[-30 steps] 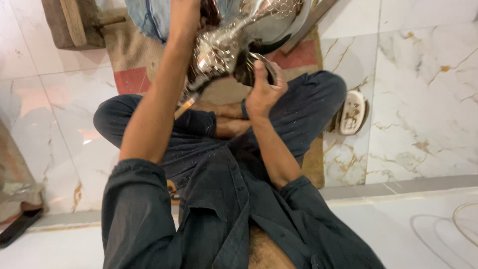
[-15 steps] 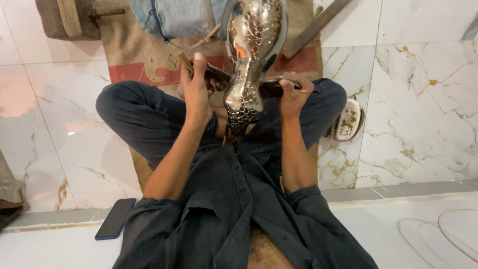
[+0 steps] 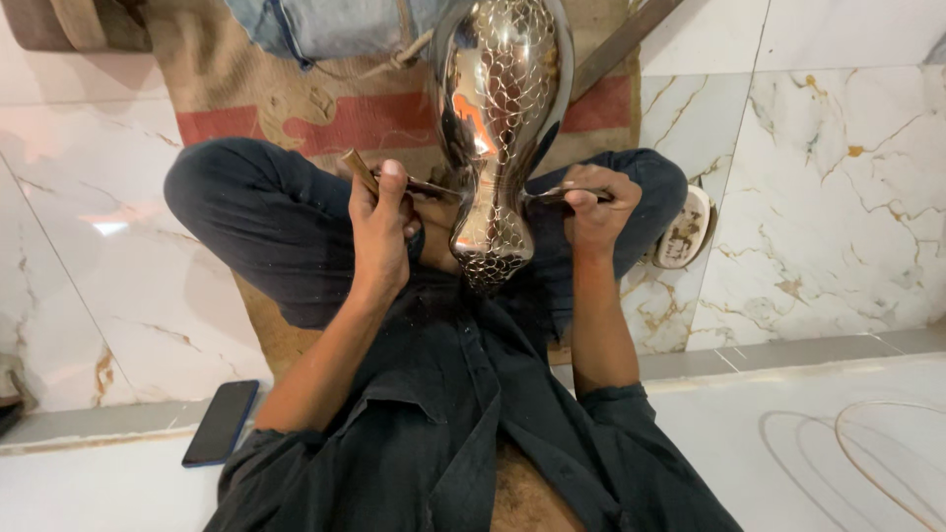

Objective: The person sits cross-legged on the floor and repeatedly hammers a silver-colored metal object with a wooden mallet. They hold the object steady with their left hand while striking it with the right hand, occasionally rotating the object to work on different areas.

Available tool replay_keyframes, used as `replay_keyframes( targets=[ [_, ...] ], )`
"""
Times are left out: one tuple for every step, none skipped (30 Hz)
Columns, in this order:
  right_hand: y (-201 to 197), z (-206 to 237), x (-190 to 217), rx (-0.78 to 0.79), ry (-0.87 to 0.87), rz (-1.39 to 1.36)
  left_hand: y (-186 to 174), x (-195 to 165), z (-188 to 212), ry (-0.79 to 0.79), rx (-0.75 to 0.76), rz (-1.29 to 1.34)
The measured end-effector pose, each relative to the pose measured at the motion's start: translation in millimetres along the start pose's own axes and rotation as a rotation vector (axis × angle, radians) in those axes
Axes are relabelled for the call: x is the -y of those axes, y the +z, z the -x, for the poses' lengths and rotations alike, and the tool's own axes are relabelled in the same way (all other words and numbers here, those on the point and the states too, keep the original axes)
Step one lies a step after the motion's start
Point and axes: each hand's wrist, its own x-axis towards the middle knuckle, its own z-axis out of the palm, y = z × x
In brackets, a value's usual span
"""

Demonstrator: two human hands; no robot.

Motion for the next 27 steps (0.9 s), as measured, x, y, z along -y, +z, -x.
replay_keyframes(
  targets=[
    [-2.1, -0.5, 0.5, 0.013, 0.013, 0.001, -0.8, 0.6, 1.0, -0.001, 0.007, -0.004],
    [-4.8, -0.9, 1.3, 0.027, 0.020, -0.001, -1.4, 1.3, 2.0, -0.014, 0.011, -0.024],
    [-6.8, -1.2, 1.7, 0.042, 0.024, -0.005, -2.8, 1.3, 2.8, -0.021, 0.015, -0.046],
    [-8.9, -1.6, 2.0, 0.055, 0.034, -0.020, -4.2, 1.2, 3.2, -0.028, 0.019, -0.068],
    [-10.6, -1.4, 2.4, 0.067, 0.048, -0.034, -5.4, 1.6, 3.8, -0.034, 0.031, -0.076],
    [-11.8, -1.1, 2.8, 0.076, 0.063, -0.048, -7.0, 1.9, 4.4, -0.043, 0.042, -0.086],
    [-12.6, -0.1, 3.2, 0.078, 0.070, -0.055, -9.0, 2.2, 4.8, -0.053, 0.057, -0.098],
    [-12.8, 1.0, 3.5, 0.081, 0.078, -0.062, -11.0, 2.6, 5.3, -0.058, 0.062, -0.128],
    [-12.8, 2.3, 4.1, 0.086, 0.085, -0.071, -12.9, 3.3, 5.6, -0.059, 0.066, -0.156],
    [-12.2, 3.6, 4.8, 0.084, 0.099, -0.075, -14.8, 3.9, 5.5, -0.058, 0.071, -0.183],
    [-11.6, 4.8, 5.8, 0.080, 0.116, -0.078, -16.9, 4.2, 5.1, -0.058, 0.083, -0.185],
    [-10.9, 5.8, 7.3, 0.074, 0.139, -0.079, -18.9, 4.4, 4.8, -0.064, 0.092, -0.187],
    [-10.1, 6.4, 9.4, 0.084, 0.161, -0.075, -20.7, 4.7, 4.8, -0.067, 0.100, -0.186],
    [-9.9, 6.4, 12.4, 0.096, 0.170, -0.073, -22.6, 4.5, 4.5, -0.078, 0.109, -0.218],
    [-9.6, 5.3, 15.7, 0.111, 0.171, -0.071, -24.3, 3.9, 3.0, -0.081, 0.121, -0.249],
    [-10.2, 2.7, 19.5, 0.144, 0.184, -0.130, -25.6, 3.2, 1.9, -0.089, 0.128, -0.281],
    [-11.0, -0.8, 23.8, 0.174, 0.204, -0.188, -28.2, 1.8, 2.0, -0.040, 0.099, -0.331],
    [-12.2, -6.5, 27.3, 0.200, 0.224, -0.243, -30.6, -0.7, 1.0, 0.006, 0.073, -0.381],
    [-13.2, -14.0, 29.8, 0.122, 0.278, -0.222, -32.2, -3.0, -1.0, 0.055, 0.046, -0.431],
    [-14.6, -24.1, 30.8, 0.044, 0.333, -0.201, -34.0, -6.3, -3.3, 0.145, 0.013, -0.452],
    [-15.9, -35.4, 30.9, -0.033, 0.388, -0.178, -36.6, -11.9, -6.9, 0.237, -0.018, -0.472],
    [-17.0, -50.1, 28.0, -0.066, 0.412, 0.113, -37.9, -17.3, -10.7, 0.329, -0.048, -0.492],
    [-16.4, -66.5, 21.6, -0.101, 0.429, 0.405, -38.2, -23.2, -13.9, 0.337, -0.053, -0.481],
    [-14.2, -82.6, 12.5, -0.047, 0.436, 0.636, -38.1, -30.3, -17.2, 0.345, -0.055, -0.470],
    [-11.4, -99.4, 2.1, 0.009, 0.436, 0.867, -36.9, -37.9, -20.4, 0.354, -0.056, -0.458],
    [-7.6, -115.2, -8.7, 0.054, 0.450, 1.025, -34.6, -45.8, -22.9, 0.341, -0.046, -0.477],
    [-3.4, -128.8, -19.0, 0.101, 0.464, 1.183, -31.5, -53.8, -24.8, 0.329, -0.036, -0.496]
  ],
)
